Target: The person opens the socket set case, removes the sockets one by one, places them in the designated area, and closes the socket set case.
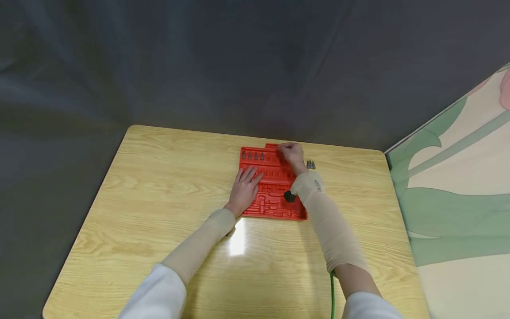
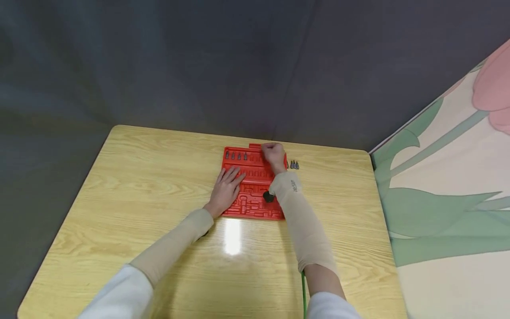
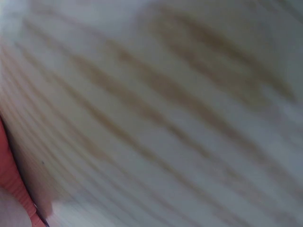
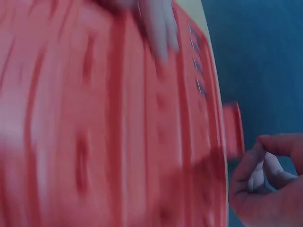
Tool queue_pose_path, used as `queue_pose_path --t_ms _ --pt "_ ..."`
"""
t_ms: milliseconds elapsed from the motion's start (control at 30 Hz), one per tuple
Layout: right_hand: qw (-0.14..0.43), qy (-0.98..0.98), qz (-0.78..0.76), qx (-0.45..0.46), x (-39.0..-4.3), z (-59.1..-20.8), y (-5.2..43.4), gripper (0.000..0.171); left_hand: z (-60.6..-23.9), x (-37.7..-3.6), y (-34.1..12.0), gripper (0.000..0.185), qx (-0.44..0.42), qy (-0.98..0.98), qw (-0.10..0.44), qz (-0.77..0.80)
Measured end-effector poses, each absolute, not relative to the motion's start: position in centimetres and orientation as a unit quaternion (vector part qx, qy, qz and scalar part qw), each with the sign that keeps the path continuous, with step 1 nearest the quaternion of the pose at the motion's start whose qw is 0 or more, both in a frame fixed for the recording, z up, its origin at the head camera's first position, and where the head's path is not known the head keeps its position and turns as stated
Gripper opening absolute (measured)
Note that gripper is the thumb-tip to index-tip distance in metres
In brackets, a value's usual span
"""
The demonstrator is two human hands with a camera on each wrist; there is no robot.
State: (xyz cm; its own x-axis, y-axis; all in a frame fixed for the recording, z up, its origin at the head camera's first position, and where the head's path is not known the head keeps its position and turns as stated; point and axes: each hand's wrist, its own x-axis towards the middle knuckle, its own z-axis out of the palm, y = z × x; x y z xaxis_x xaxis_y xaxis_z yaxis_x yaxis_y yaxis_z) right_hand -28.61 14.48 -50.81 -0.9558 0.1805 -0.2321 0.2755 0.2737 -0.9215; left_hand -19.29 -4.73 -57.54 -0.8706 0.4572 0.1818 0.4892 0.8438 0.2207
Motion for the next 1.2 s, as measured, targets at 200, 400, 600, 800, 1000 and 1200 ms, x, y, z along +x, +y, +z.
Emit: queue_pose_path --t_ms 200,400,600,800,1000,1200 --pt "0.061 0.814 -0.565 0.119 -28.4 -52.3 11.0 0.021 -57.2 -19.1 -4.3 0.042 -0.258 -0.954 0.077 -0.133" --pt "0.065 0.855 -0.505 0.099 -28.6 -52.6 10.1 0.025 -57.3 -19.2 -4.4 0.042 -0.254 -0.954 0.090 -0.133" --pt "0.072 0.862 -0.493 0.095 -28.3 -52.6 9.6 0.024 -57.5 -19.0 -4.7 0.041 -0.255 -0.954 0.082 -0.134" --pt "0.066 0.860 -0.499 0.089 -28.2 -53.1 9.0 0.020 -57.8 -18.9 -5.2 0.041 -0.255 -0.953 0.089 -0.136" --pt "0.059 0.853 -0.508 0.099 -28.3 -53.5 8.5 0.021 -58.0 -19.1 -5.4 0.041 -0.257 -0.951 0.096 -0.144" --pt "0.077 0.846 -0.511 0.126 -28.5 -53.8 8.2 0.017 -58.6 -19.1 -5.4 0.041 -0.260 -0.949 0.107 -0.145"
